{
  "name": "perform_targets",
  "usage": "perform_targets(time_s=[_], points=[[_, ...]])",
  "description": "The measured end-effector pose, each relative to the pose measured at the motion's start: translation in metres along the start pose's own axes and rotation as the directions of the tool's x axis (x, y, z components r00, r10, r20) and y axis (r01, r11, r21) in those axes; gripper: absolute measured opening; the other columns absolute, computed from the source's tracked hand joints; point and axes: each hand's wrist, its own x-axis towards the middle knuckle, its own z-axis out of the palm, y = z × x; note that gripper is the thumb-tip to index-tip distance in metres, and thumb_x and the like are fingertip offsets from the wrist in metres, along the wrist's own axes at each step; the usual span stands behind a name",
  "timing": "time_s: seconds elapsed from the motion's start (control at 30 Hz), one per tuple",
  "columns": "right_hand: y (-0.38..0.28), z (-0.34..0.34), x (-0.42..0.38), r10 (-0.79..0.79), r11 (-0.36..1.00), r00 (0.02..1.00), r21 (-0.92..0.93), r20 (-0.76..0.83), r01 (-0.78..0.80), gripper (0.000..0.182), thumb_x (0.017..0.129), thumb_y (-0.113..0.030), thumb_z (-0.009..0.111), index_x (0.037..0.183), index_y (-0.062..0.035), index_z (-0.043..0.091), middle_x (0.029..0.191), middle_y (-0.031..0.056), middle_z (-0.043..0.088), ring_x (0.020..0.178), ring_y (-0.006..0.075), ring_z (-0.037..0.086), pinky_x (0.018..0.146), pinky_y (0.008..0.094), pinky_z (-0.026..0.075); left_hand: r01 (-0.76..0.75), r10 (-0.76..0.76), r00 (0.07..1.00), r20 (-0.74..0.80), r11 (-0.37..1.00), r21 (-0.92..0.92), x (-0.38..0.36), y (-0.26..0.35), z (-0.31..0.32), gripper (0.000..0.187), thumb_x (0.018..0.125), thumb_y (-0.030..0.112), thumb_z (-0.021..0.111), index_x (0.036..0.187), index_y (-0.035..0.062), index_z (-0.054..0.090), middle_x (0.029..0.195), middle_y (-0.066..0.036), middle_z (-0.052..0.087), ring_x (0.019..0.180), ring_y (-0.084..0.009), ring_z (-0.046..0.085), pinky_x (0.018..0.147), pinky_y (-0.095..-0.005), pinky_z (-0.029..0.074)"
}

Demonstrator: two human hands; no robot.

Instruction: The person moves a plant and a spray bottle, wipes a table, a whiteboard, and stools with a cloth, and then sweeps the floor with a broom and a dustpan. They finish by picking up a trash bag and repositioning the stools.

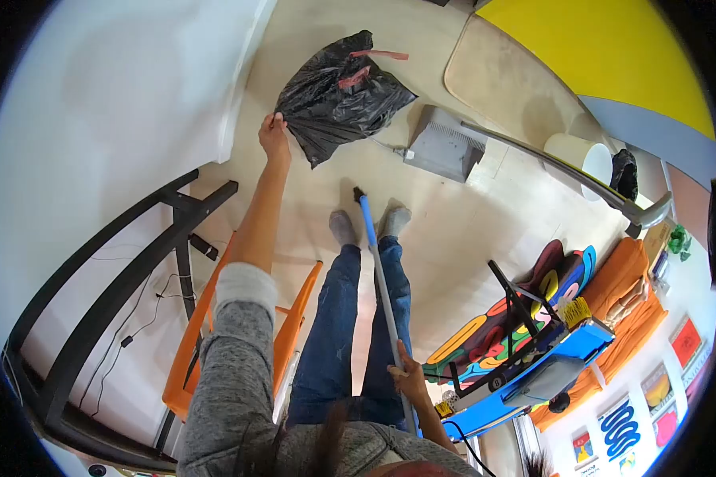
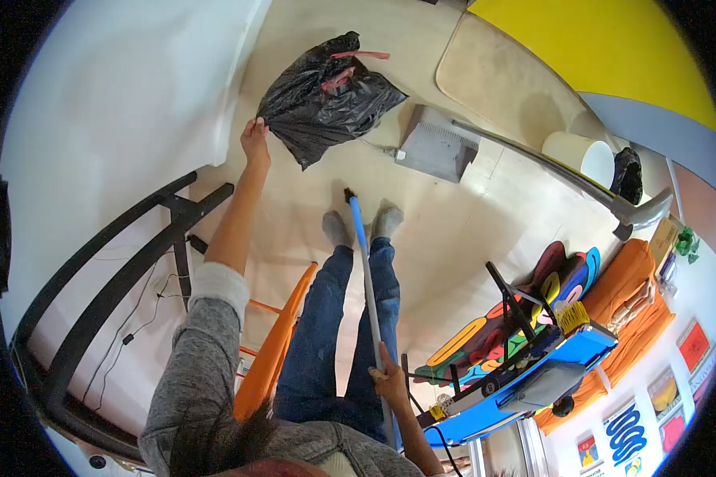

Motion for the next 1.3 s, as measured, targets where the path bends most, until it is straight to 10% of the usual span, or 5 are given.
perform_targets(time_s=[0.3, 0.7, 1.0, 1.13, 1.3], points=[[-0.002, 0.01, -0.021, -0.046, 0.999, 0.998, -0.015, -0.035, 0.045, 0.062, 0.075, -0.004, 0.053, 0.13, -0.0132, 0.025, 0.054, 0.0005, 0.045, 0.04, 0.007, 0.04, 0.034, 0.0221, 0.035, 0.175, -0.221, 0.97, -0.104, 0.924, -0.339, -0.121, 0.1, -0.083, 0.019, 0.08, 0.02, 0.057, 0.086, 0.0024, 0.052, 0.082, 0.0, 0.046, 0.078, -0.0079, 0.044, 0.076, -0.0244, 0.039], [-0.102, 0.0, 0.166, -0.137, 0.975, 0.944, -0.129, 0.3, 0.183, 0.062, 0.069, -0.005, 0.061, 0.125, -0.0175, 0.038, 0.056, 0.0002, 0.05, 0.038, 0.0057, 0.039, 0.034, 0.0206, 0.032, 0.101, -0.108, 0.934, -0.34, 0.994, -0.039, -0.207, 0.181, -0.228, 0.01, 0.081, 0.014, 0.055, 0.082, 0.005, 0.051, 0.071, 0.003, 0.045, 0.067, -0.0048, 0.044, 0.069, -0.0211, 0.041], [-0.142, -0.001, 0.084, -0.374, 0.888, 0.927, -0.283, 0.016, 0.363, 0.065, 0.065, 0.002, 0.054, 0.126, -0.0055, 0.033, 0.062, 0.0031, 0.055, 0.038, 0.0053, 0.04, 0.032, 0.0216, 0.034, 0.161, -0.129, 0.884, -0.45, 0.986, 0.034, -0.251, 0.193, -0.314, 0.01, 0.082, 0.015, 0.054, 0.077, 0.0068, 0.048, 0.074, 0.002, 0.044, 0.071, -0.0059, 0.043, 0.067, -0.0218, 0.038], [-0.157, 0.08, 0.07, -0.296, 0.92, 0.924, -0.189, 0.242, 0.344, 0.062, 0.068, -0.003, 0.055, 0.126, -0.0056, 0.033, 0.059, 0.0035, 0.053, 0.038, 0.0093, 0.043, 0.036, 0.0219, 0.037, 0.213, -0.135, 0.873, -0.468, 0.97, 0.118, -0.262, 0.182, -0.331, 0.018, 0.084, 0.02, 0.05, 0.075, 0.0053, 0.045, 0.072, 0.002, 0.042, 0.069, -0.006, 0.04, 0.068, -0.0221, 0.035], [-0.229, 0.153, 0.238, -0.327, 0.502, 0.811, -0.637, 0.486, 0.585, 0.063, 0.068, -0.005, 0.06, 0.126, -0.0092, 0.034, 0.052, 0.0047, 0.051, 0.04, 0.0134, 0.048, 0.038, 0.0264, 0.04, 0.192, -0.125, 0.882, -0.455, 0.976, 0.104, -0.262, 0.174, -0.343, 0.018, 0.084, 0.021, 0.05, 0.077, 0.0053, 0.047, 0.072, 0.001, 0.043, 0.069, -0.0074, 0.039, 0.066, -0.0223, 0.034]])
